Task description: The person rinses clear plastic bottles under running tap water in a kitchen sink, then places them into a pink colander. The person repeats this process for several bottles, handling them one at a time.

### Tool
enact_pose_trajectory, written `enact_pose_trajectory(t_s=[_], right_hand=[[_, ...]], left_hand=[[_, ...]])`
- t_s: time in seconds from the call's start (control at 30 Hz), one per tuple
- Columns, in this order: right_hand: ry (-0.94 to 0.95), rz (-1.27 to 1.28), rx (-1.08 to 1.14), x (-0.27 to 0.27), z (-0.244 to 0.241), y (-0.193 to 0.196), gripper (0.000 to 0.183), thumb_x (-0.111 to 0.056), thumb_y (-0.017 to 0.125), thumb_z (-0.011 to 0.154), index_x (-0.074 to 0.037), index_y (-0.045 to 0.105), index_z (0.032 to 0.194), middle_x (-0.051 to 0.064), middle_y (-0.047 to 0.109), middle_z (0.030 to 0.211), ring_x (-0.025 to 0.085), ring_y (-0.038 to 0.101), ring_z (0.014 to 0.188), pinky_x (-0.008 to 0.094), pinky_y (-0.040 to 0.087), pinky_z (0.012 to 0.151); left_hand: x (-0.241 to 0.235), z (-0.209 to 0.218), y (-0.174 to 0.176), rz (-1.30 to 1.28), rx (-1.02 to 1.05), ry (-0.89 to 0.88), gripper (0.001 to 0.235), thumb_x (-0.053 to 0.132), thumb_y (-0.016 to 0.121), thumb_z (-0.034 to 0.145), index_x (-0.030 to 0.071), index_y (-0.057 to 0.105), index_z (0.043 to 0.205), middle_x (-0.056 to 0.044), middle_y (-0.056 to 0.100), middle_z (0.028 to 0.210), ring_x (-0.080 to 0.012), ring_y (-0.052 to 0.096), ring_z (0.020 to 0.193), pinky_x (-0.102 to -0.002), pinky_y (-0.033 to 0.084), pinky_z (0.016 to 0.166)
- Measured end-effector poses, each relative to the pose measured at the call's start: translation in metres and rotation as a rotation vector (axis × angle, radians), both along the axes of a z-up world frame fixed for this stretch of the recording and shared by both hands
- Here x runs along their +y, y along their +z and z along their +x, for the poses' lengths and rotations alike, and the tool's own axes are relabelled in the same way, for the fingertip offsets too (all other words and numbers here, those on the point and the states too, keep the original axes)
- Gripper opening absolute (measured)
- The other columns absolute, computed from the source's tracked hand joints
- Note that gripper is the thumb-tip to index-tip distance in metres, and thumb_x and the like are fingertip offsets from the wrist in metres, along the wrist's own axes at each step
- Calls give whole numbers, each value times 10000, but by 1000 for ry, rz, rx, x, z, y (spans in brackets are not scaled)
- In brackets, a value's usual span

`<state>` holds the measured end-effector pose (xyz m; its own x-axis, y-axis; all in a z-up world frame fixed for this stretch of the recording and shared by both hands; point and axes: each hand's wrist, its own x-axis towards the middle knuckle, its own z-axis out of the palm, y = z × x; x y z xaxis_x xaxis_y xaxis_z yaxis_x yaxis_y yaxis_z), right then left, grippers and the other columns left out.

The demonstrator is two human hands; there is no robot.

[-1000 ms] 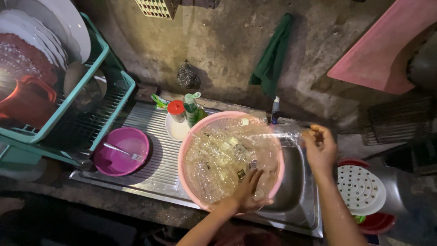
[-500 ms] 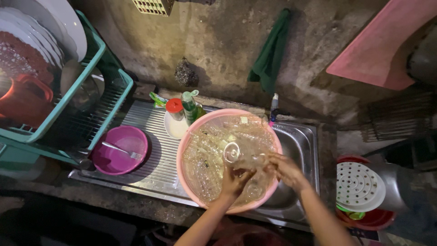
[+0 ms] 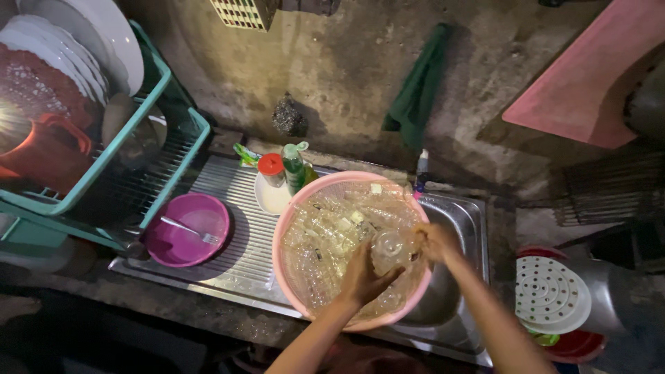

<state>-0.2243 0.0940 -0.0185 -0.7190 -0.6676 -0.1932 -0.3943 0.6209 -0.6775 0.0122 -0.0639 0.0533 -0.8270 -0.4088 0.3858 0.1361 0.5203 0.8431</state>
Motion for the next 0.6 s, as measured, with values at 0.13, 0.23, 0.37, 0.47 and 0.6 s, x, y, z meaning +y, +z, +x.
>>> enact_pose_trajectory(t_s=[0.13,0.23,0.37,0.47,0.6], right_hand=[[-124,-6,270,-32,-12,51,315,-263,732,838,-135,724,1126,160,739,956,309,733,817,408,566,742],[-129,-35,420,-55,-18,68,429,-289,773,831,-135,693,1223,177,716,1122,341,692,1016,431,551,876],[-46,-90,449,-84,-34,62,762,-306,872,717,-101,575,1388,212,640,1310,385,604,1209,459,492,1021],[-37,12,399,-102,-43,53,909,-324,911,654,-88,504,1432,209,616,1351,389,587,1238,451,472,1043],[-121,142,310,-114,-44,51,981,-371,931,646,-124,466,1474,201,579,1394,382,580,1248,442,473,1050]], left_hand=[[3,-11,-1,-74,145,-101,913,261,903,775,40,376,1487,-255,591,1342,-476,599,1186,-516,517,1036],[8,-14,-7,-148,54,-20,885,230,905,690,16,433,1408,-256,544,1300,-482,546,1185,-489,480,1032],[10,-15,-14,-268,-151,-43,883,274,878,779,-52,383,1434,-272,511,1346,-478,476,1264,-499,379,1125],[9,-14,-12,-201,-185,-30,945,270,855,771,-81,339,1481,-289,514,1330,-482,466,1258,-520,337,1134],[6,-7,-6,-86,-178,-79,934,120,772,721,-106,310,1500,-314,508,1322,-485,466,1251,-522,343,1129]])
